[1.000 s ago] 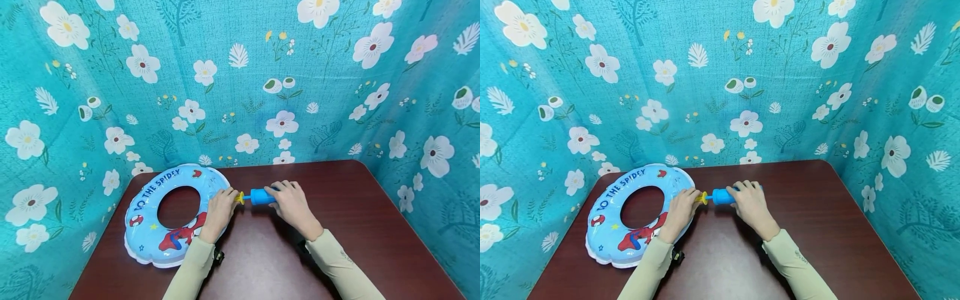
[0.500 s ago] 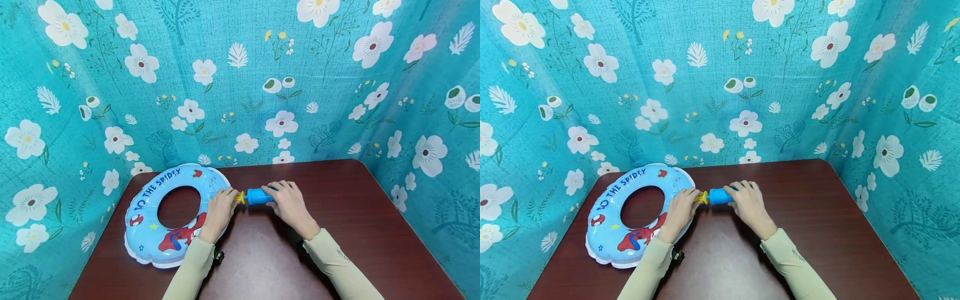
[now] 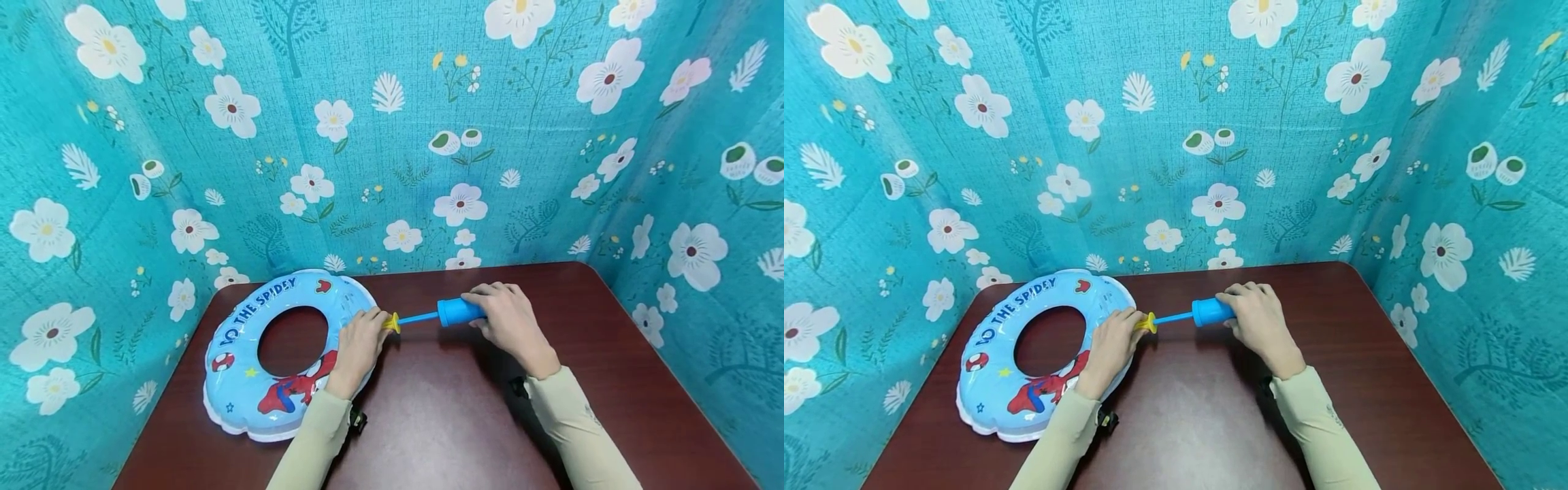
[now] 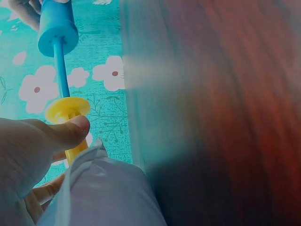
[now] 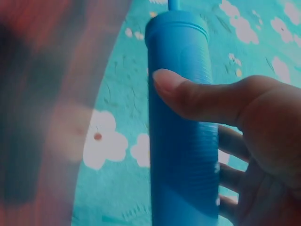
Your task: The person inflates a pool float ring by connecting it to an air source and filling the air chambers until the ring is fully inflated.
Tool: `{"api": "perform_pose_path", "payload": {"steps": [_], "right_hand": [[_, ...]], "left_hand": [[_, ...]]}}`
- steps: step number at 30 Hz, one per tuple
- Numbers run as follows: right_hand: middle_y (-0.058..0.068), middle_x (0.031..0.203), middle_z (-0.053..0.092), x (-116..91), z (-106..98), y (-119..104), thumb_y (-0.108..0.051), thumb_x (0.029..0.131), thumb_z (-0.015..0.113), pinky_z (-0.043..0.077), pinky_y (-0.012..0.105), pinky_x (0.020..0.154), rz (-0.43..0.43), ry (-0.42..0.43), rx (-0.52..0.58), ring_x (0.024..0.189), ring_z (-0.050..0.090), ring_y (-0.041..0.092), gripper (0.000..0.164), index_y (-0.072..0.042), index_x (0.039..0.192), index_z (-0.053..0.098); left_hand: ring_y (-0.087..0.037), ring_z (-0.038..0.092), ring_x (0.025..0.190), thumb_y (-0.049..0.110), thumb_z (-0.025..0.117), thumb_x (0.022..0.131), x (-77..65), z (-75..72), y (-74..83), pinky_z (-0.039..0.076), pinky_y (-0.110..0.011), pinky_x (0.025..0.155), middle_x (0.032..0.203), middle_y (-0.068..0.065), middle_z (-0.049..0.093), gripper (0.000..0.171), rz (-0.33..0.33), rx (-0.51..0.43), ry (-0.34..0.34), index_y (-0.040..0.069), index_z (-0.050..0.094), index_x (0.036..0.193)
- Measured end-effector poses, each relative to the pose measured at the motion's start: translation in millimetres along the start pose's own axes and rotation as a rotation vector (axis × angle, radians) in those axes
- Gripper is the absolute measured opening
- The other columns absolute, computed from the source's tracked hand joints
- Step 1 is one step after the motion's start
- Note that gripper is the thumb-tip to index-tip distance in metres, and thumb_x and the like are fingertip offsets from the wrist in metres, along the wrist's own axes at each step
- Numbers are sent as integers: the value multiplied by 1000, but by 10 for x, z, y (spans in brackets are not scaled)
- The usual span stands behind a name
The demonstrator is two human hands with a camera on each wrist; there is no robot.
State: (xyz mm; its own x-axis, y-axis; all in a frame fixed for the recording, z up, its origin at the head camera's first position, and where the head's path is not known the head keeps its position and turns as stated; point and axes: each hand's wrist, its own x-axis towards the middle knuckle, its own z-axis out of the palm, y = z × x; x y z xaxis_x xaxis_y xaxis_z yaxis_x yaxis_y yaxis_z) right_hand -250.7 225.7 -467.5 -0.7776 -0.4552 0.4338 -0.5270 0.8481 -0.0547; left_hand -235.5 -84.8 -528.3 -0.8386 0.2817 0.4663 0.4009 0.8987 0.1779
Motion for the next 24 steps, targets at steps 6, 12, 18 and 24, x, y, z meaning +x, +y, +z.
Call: {"api": "perform_pose_path", "payload": {"steps": [6, 12, 18, 24], "right_hand": [[9, 125, 76, 41, 202, -239, -20, 78, 98, 52, 57, 99, -47, 50, -42, 113, 69, 35, 55, -17, 129, 78], [8, 127, 75, 45, 399, -500, -22, 83, 94, 52, 57, 97, -59, 76, -46, 115, 68, 33, 52, -18, 132, 77], [8, 128, 74, 45, 466, -623, -25, 85, 93, 52, 56, 96, -71, 83, -49, 114, 67, 33, 52, -18, 133, 76], [7, 127, 76, 58, 378, -501, -25, 82, 95, 52, 54, 98, -58, 62, 6, 113, 69, 32, 53, -18, 132, 77]], "left_hand": [[-22, 69, 87, 29, 78, 100, 3, 10, 4, 61, -37, 65, 107, 2, 75, 21, 13, 6, 14, 17, 77, 117], [-21, 69, 87, 27, 78, 99, 2, 30, 19, 59, -35, 61, 105, 3, 74, 19, 29, 15, 20, 18, 77, 116], [-19, 69, 89, 26, 80, 98, 6, 15, 47, 59, -33, 61, 106, 3, 74, 21, 37, 10, 10, 19, 77, 117], [-19, 69, 88, 29, 79, 99, 0, 8, 43, 59, -36, 63, 107, 4, 75, 20, 26, 10, 11, 20, 77, 117]]}}
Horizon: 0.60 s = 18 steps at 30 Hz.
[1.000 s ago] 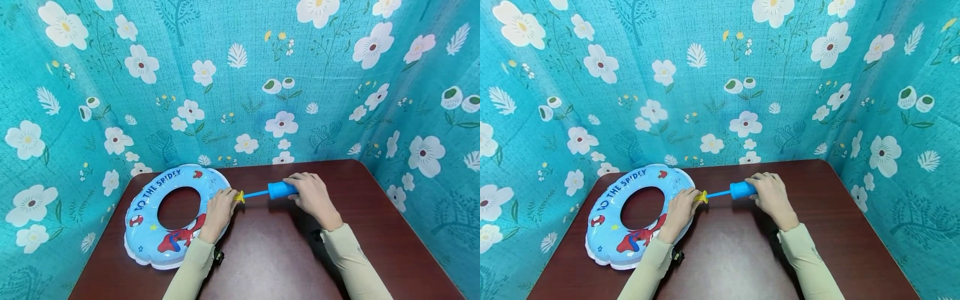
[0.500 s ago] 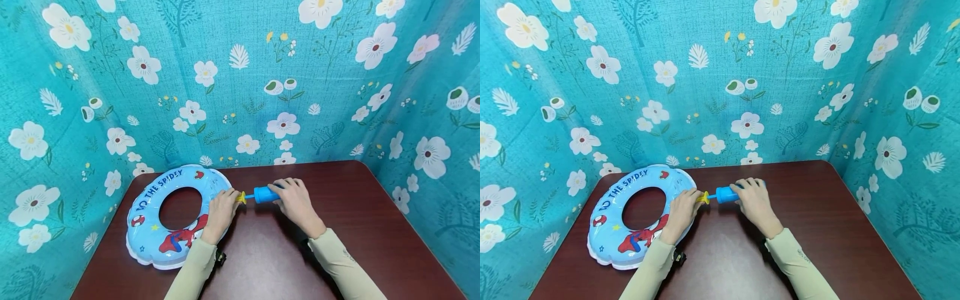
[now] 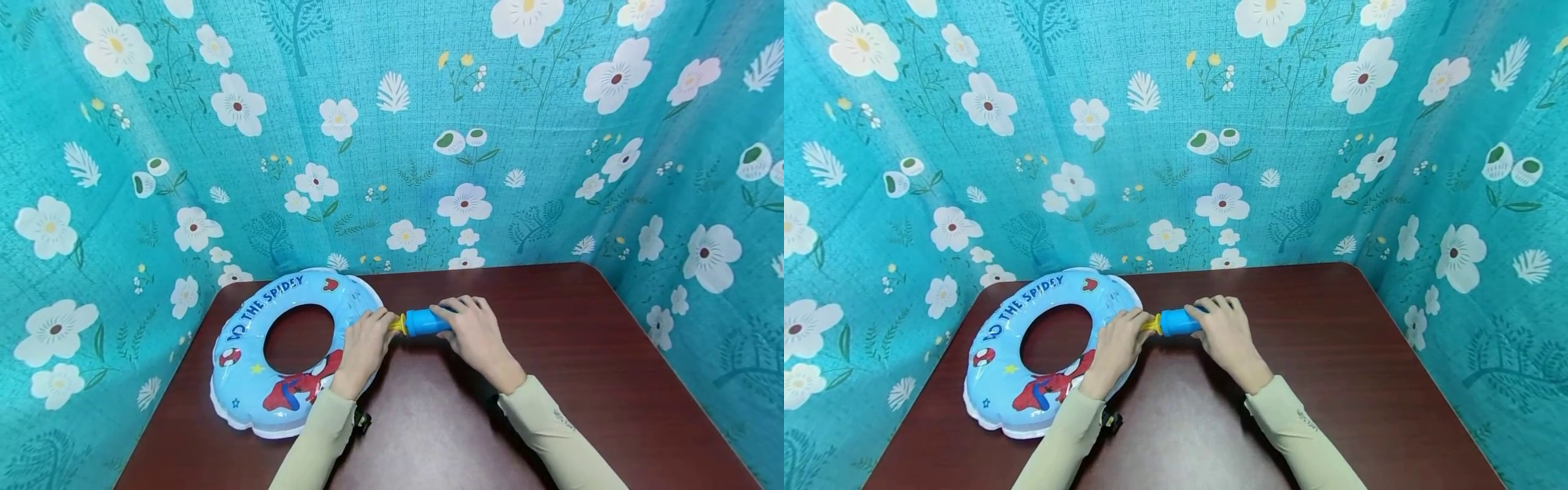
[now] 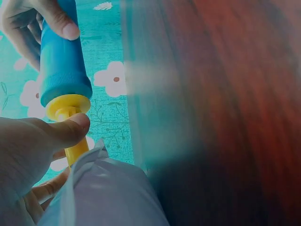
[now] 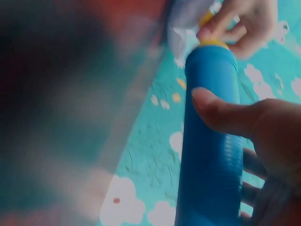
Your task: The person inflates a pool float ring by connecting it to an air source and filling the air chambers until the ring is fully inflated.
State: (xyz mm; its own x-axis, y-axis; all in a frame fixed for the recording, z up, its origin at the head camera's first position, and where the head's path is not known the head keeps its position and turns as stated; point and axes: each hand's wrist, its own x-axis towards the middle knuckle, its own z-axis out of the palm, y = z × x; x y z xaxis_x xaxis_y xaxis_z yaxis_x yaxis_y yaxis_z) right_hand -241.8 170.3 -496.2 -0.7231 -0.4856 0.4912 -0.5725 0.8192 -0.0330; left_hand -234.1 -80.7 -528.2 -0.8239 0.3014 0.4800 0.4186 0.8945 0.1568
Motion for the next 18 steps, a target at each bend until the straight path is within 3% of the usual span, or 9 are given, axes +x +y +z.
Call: {"api": "perform_pose_path", "payload": {"steps": [10, 18], "right_hand": [[8, 124, 77, -59, -350, 467, -19, 73, 100, 49, 56, 104, 58, -25, 47, 116, 69, 33, 58, -15, 127, 79], [9, 123, 77, -23, -238, 320, -23, 74, 100, 51, 54, 95, -30, -23, -3, 112, 69, 32, 57, -15, 127, 79]], "left_hand": [[-19, 68, 85, 30, 79, 99, -2, -1, -3, 59, -34, 64, 106, 4, 75, 22, -12, -9, -4, 18, 77, 117], [-19, 68, 86, 30, 78, 100, -2, 4, 21, 58, -35, 62, 107, 5, 75, 21, -2, -6, 2, 19, 77, 118]]}}
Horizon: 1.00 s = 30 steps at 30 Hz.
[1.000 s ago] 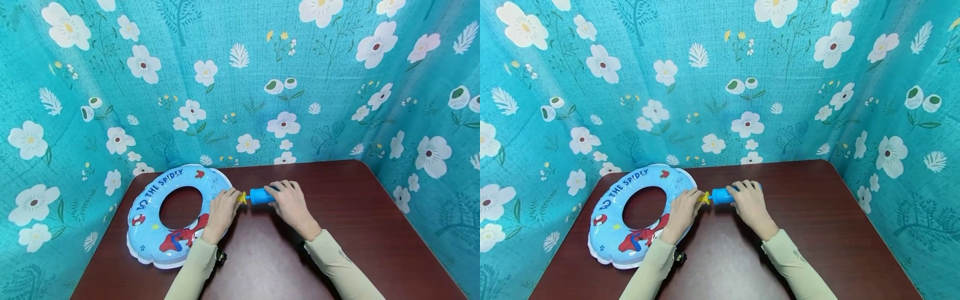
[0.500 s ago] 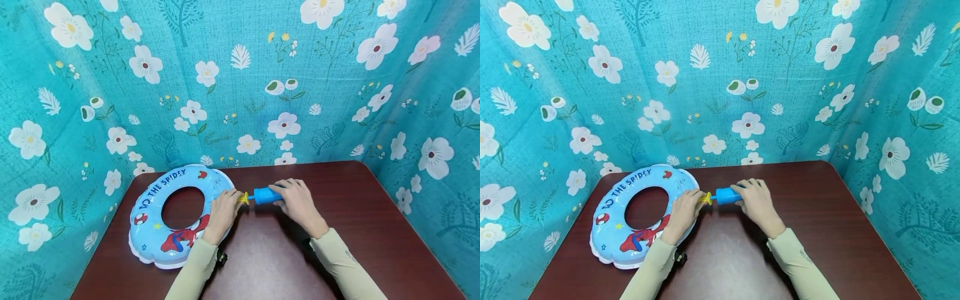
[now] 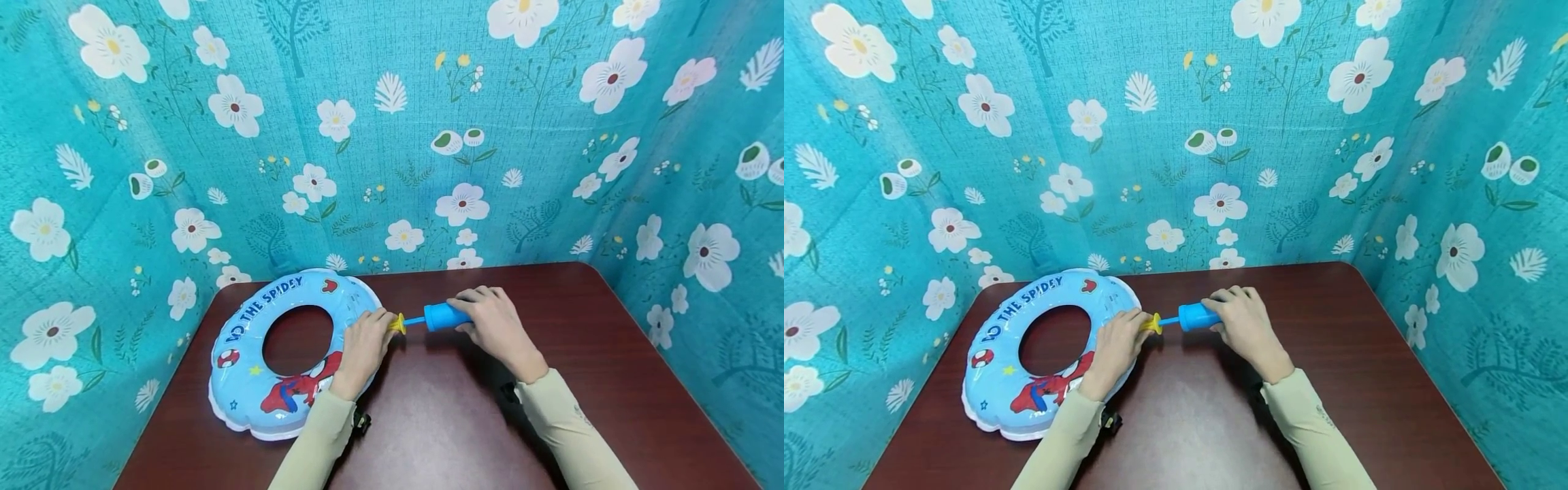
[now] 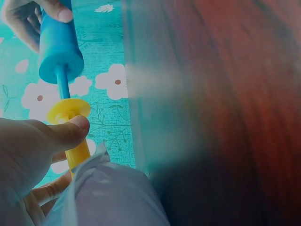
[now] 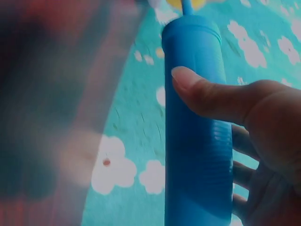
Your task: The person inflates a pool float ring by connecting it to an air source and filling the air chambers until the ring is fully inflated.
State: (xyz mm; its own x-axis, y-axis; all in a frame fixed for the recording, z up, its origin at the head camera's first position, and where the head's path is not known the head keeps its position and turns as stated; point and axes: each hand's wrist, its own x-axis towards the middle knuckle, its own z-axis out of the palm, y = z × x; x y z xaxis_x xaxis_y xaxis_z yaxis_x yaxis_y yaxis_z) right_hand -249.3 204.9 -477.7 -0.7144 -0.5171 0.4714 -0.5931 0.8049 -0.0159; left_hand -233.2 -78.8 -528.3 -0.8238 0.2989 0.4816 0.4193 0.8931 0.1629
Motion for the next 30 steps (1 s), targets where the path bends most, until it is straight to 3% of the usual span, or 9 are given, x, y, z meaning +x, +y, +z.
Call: {"api": "perform_pose_path", "payload": {"steps": [8, 13, 24, 30], "right_hand": [[7, 125, 77, 10, 216, -320, -28, 81, 96, 55, 51, 94, -25, 4, -61, 110, 69, 30, 56, -19, 132, 77], [6, 126, 76, 4, 265, -342, -28, 81, 96, 55, 51, 94, -7, 7, -25, 110, 69, 30, 57, -19, 133, 76], [11, 125, 76, -58, -202, 133, -19, 74, 100, 52, 56, 100, 84, -86, 41, 114, 69, 35, 60, -13, 129, 78], [12, 126, 75, -45, -268, 123, -20, 75, 100, 51, 58, 101, 52, -123, 10, 115, 68, 36, 60, -12, 131, 77]], "left_hand": [[-22, 69, 88, 29, 78, 99, 9, -11, 48, 60, -38, 64, 106, 2, 75, 21, 12, -2, -30, 18, 77, 118], [-22, 70, 90, 28, 79, 99, 3, -24, 49, 61, -39, 66, 108, 2, 76, 21, 0, -22, -46, 18, 77, 118], [-20, 69, 85, 32, 78, 99, -10, -22, -10, 58, -36, 61, 106, 5, 75, 20, 2, -6, -6, 21, 77, 116], [-19, 69, 87, 33, 78, 99, -2, -16, -2, 58, -35, 62, 107, 5, 75, 21, 2, -10, -14, 20, 77, 117]]}}
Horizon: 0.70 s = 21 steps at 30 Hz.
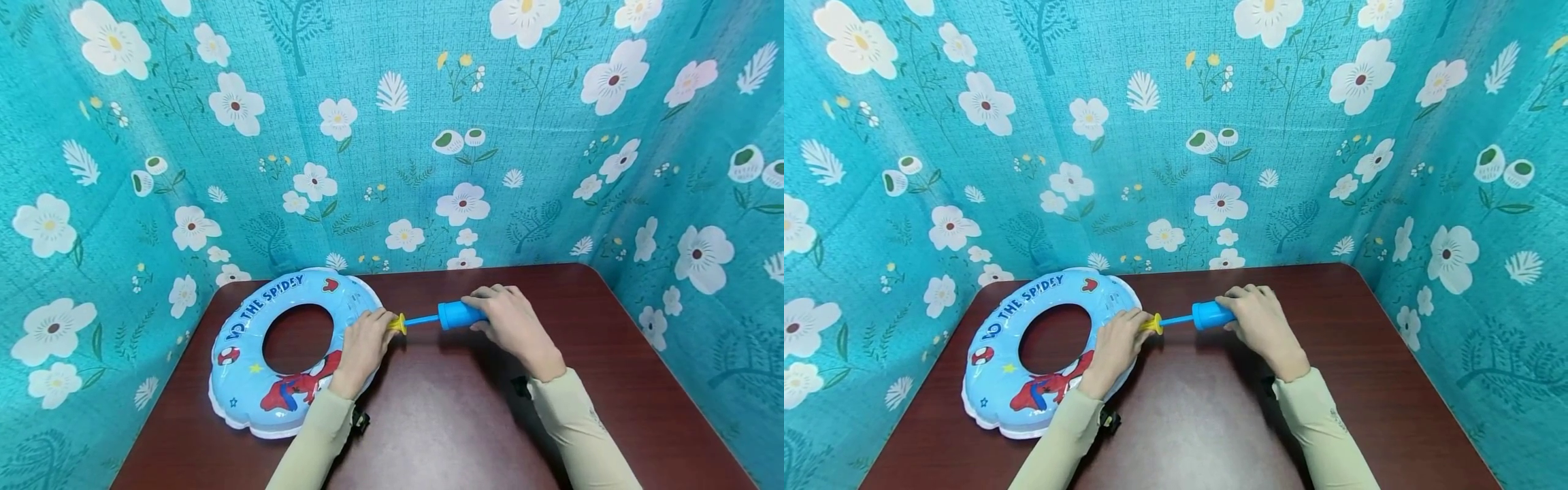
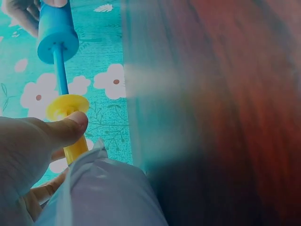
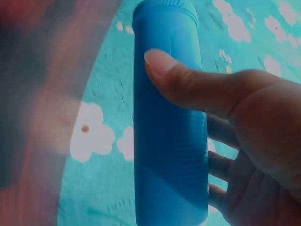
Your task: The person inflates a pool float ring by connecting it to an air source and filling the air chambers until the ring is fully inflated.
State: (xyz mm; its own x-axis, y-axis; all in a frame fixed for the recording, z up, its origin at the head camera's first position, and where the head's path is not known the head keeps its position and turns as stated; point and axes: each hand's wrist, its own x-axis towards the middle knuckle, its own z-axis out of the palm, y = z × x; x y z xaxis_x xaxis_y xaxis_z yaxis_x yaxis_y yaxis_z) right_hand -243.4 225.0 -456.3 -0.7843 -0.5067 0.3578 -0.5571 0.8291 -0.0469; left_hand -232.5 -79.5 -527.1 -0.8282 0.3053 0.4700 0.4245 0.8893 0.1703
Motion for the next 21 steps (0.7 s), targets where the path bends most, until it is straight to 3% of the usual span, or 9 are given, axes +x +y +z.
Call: {"api": "perform_pose_path", "payload": {"steps": [13, 21], "right_hand": [[8, 126, 76, 91, 413, -515, -29, 80, 97, 57, 53, 93, -70, 109, -109, 109, 70, 32, 57, -18, 131, 76], [7, 126, 76, 96, 418, -497, -27, 80, 96, 56, 53, 95, -45, 110, -44, 110, 69, 32, 56, -18, 132, 76]], "left_hand": [[-20, 68, 87, 30, 78, 99, -3, 16, 23, 58, -35, 62, 107, 4, 75, 22, 17, -9, -8, 19, 77, 119], [-20, 69, 88, 31, 79, 99, 7, 7, 30, 59, -36, 63, 108, 4, 75, 22, 10, -4, -5, 20, 77, 118]]}}
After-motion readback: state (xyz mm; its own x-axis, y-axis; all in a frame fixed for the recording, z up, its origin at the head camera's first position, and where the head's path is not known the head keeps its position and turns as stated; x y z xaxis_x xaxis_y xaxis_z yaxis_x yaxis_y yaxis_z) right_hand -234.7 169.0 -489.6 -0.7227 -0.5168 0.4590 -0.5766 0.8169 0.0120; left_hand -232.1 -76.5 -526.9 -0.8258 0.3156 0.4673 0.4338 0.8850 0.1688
